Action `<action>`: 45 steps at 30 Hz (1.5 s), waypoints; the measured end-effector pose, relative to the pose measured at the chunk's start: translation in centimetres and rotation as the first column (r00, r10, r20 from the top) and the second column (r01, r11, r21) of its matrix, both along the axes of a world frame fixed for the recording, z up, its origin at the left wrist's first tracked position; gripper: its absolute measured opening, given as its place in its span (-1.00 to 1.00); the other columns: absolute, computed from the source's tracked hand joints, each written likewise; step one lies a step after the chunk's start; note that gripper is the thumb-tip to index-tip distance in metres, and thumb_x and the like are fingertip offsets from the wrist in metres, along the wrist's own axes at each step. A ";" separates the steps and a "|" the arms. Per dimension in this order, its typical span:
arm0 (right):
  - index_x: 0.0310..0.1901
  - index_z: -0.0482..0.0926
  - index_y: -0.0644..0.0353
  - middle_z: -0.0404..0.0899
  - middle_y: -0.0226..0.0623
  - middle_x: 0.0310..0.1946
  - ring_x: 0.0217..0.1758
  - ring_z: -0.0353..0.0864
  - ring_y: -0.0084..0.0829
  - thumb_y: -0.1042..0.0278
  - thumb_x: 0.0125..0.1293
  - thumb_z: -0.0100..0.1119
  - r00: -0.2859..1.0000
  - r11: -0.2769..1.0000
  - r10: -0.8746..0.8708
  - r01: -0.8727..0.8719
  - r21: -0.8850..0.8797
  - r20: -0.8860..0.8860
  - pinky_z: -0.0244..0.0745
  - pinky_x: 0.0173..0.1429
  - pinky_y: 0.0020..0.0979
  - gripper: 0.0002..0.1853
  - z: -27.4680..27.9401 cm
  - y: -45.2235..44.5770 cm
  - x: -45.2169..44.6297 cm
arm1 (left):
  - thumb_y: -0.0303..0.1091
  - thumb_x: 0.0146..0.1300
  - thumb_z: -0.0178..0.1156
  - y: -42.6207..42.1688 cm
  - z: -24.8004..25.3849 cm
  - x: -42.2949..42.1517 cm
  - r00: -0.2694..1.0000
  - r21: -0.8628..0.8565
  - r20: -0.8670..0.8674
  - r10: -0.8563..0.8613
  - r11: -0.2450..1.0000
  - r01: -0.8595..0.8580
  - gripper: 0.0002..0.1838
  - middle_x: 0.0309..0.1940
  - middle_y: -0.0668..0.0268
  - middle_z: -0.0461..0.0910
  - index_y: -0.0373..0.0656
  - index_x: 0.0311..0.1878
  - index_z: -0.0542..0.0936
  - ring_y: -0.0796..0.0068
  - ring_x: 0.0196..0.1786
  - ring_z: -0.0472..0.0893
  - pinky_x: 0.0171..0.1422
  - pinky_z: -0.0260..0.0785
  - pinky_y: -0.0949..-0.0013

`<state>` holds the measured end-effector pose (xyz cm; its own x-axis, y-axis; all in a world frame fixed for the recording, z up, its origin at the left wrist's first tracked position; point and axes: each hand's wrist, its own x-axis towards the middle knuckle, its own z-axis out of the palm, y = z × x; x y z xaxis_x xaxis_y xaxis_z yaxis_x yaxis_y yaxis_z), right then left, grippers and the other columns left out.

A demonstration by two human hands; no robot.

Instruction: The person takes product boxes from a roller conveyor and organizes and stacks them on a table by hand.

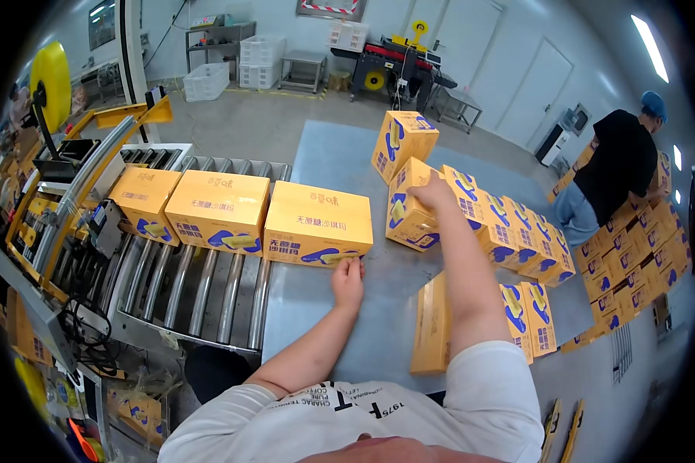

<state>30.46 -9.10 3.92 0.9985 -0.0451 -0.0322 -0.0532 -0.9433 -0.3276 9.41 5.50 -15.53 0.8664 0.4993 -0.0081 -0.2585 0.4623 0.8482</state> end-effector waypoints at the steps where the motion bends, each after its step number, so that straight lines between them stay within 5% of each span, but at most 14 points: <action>1: 0.57 0.19 0.29 0.63 0.08 0.26 0.33 0.64 -0.09 -0.12 -0.01 0.53 0.997 1.000 -0.001 0.000 0.022 0.071 0.54 0.36 -0.20 0.17 0.0 -0.8 -0.1 | -0.34 0.53 0.15 0.1 0.2 0.0 1.000 -0.005 -0.005 -0.010 1.000 0.010 -0.75 -0.43 0.38 0.58 -0.21 -0.34 0.58 0.62 -0.37 0.48 -0.20 0.37 0.50; 4: 0.57 0.22 0.25 0.57 0.18 0.30 0.33 0.62 0.01 -0.09 0.04 0.52 0.996 0.930 0.002 -0.033 0.366 0.085 0.52 0.38 -0.19 0.11 0.2 -4.4 -0.9 | -0.32 0.53 0.16 0.2 0.5 -0.2 1.000 -0.037 -0.013 -0.025 0.999 0.025 -0.73 -0.44 0.40 0.59 -0.20 -0.34 0.59 0.64 -0.37 0.48 -0.20 0.36 0.51; 6: 0.55 0.28 0.16 0.58 0.15 0.30 0.33 0.62 -0.02 0.02 0.11 0.50 0.970 0.950 -0.151 0.089 0.300 0.191 0.53 0.36 -0.19 -0.01 -2.8 -9.9 3.8 | -0.29 0.52 0.17 0.0 0.4 0.0 1.000 -0.084 -0.003 -0.024 0.996 0.023 -0.72 -0.43 0.41 0.61 -0.20 -0.35 0.59 0.65 -0.37 0.48 -0.20 0.35 0.51; 8: 0.50 0.40 0.08 0.61 0.04 0.29 0.35 0.62 -0.07 0.14 0.21 0.45 0.910 0.928 -0.218 0.306 -0.215 0.354 0.54 0.36 -0.20 -0.19 -0.7 -12.3 1.4 | -0.26 0.52 0.18 -0.2 -0.2 0.3 1.000 -0.041 -0.021 -0.009 0.999 0.008 -0.67 -0.51 0.42 0.58 -0.17 -0.42 0.58 0.66 -0.42 0.45 -0.26 0.32 0.49; 11: 0.35 0.55 0.15 0.56 -0.01 0.35 0.33 0.60 -0.01 0.18 0.25 0.43 0.928 0.998 -0.048 0.062 -0.025 0.369 0.50 0.40 -0.12 -0.37 -0.1 -14.0 1.5 | -0.23 0.51 0.21 -0.3 0.0 0.1 0.997 0.075 -0.062 0.037 0.997 -0.033 -0.60 -0.64 0.43 0.49 -0.17 -0.51 0.53 0.63 -0.53 0.39 -0.36 0.27 0.40; 13: 0.40 0.53 0.07 0.59 -0.13 0.34 0.39 0.58 -0.13 0.07 0.22 0.50 0.909 0.974 0.226 -0.214 -0.073 0.349 0.46 0.46 -0.20 -0.29 1.9 -8.4 -2.1 | -0.24 0.50 0.21 -0.3 -0.5 0.1 0.999 0.172 -0.041 0.023 0.985 -0.016 -0.60 -0.64 0.43 0.47 -0.22 -0.50 0.54 0.61 -0.53 0.37 -0.37 0.26 0.36; 15: 0.57 0.29 0.02 0.22 -0.05 0.59 0.64 0.21 -0.11 -0.08 0.09 0.59 0.869 0.869 0.494 -0.494 0.005 0.011 0.20 0.64 -0.15 0.03 5.0 -1.0 -8.3 | -0.24 0.50 0.21 -0.4 -0.7 -0.2 0.999 0.231 -0.018 0.048 0.972 -0.042 -0.60 -0.63 0.43 0.47 -0.27 -0.49 0.55 0.61 -0.51 0.36 -0.37 0.26 0.34; 16: 0.63 0.15 -0.03 0.02 0.10 0.64 0.70 0.01 0.04 -0.23 -0.10 0.66 0.646 0.634 0.763 -0.738 -0.230 0.028 0.07 0.69 -0.06 0.27 1.2 -0.5 -5.8 | -0.25 0.50 0.21 -0.5 -0.3 -0.2 0.996 0.239 0.000 0.086 0.967 -0.084 -0.60 -0.62 0.44 0.48 -0.30 -0.47 0.56 0.62 -0.49 0.36 -0.36 0.25 0.33; 23: 0.63 0.12 0.01 0.20 0.29 0.45 0.48 0.22 0.29 -0.22 -0.38 0.67 0.492 0.499 0.862 -0.784 -0.369 0.122 0.05 0.60 0.16 0.44 0.0 0.7 -10.9 | -0.26 0.51 0.16 1.4 0.4 0.2 0.994 0.294 0.072 0.081 0.951 -0.099 -0.56 -0.58 0.48 0.45 -0.31 -0.53 0.49 0.66 -0.40 0.34 -0.31 0.23 0.32; 29: 0.63 0.07 0.09 0.18 0.17 0.48 0.54 0.17 0.22 -0.18 -0.30 0.69 0.403 0.734 0.623 -0.597 -0.324 0.670 0.07 0.59 0.13 0.43 9.4 -12.9 -20.7 | -0.26 0.54 0.12 1.6 0.5 -0.3 1.000 0.288 0.008 0.006 0.958 -0.008 -0.48 -0.65 0.53 0.26 -0.15 -0.63 0.32 0.65 -0.50 0.20 -0.41 0.04 0.36; 33: 0.64 0.06 0.04 0.19 0.08 0.44 0.51 0.18 0.17 -0.15 -0.29 0.66 0.521 0.940 0.341 -0.166 -0.299 0.783 0.05 0.60 0.11 0.40 13.1 -23.4 -26.2 | -0.29 0.54 0.12 1.2 0.5 -1.0 0.997 0.364 0.080 -0.016 0.931 -0.014 -0.50 -0.68 0.51 0.22 -0.15 -0.61 0.29 0.66 -0.52 0.17 -0.43 0.01 0.37; 38: 0.65 0.04 -0.14 0.17 0.08 0.42 0.52 0.12 0.14 -0.12 -0.29 0.65 0.647 0.716 0.004 0.530 -0.453 0.763 -0.04 0.58 0.22 0.40 10.1 -34.5 -26.6 | -0.40 0.36 0.23 -0.8 0.7 -2.9 0.934 0.734 0.184 -0.306 0.675 0.076 -0.78 -0.53 0.37 0.49 -0.25 -0.42 0.52 0.54 -0.41 0.45 -0.25 0.35 0.40; 43: 0.68 -0.06 -0.17 0.30 0.02 0.40 0.50 0.28 0.07 -0.29 -0.10 0.59 0.794 0.511 -0.404 0.608 -0.608 0.455 0.22 0.46 0.25 0.36 3.6 -39.1 -26.7 | -0.25 0.29 0.24 -6.9 5.7 -8.8 0.769 0.825 0.115 -0.629 0.492 0.279 -0.32 0.40 -0.03 0.35 -0.24 0.44 0.33 0.01 0.46 0.35 0.52 0.22 0.10; 45: 0.65 0.13 -0.10 0.55 -0.01 0.29 0.40 0.51 -0.01 -0.35 0.19 0.38 0.863 0.680 -0.440 0.501 -0.535 0.250 0.46 0.34 0.13 0.08 -1.9 -44.2 -25.1 | -0.13 0.34 0.19 -8.7 5.8 -10.1 0.752 0.877 0.119 -0.648 0.423 0.226 -0.17 0.55 -0.15 0.13 -0.29 0.57 0.15 -0.14 0.60 0.16 0.64 0.04 0.00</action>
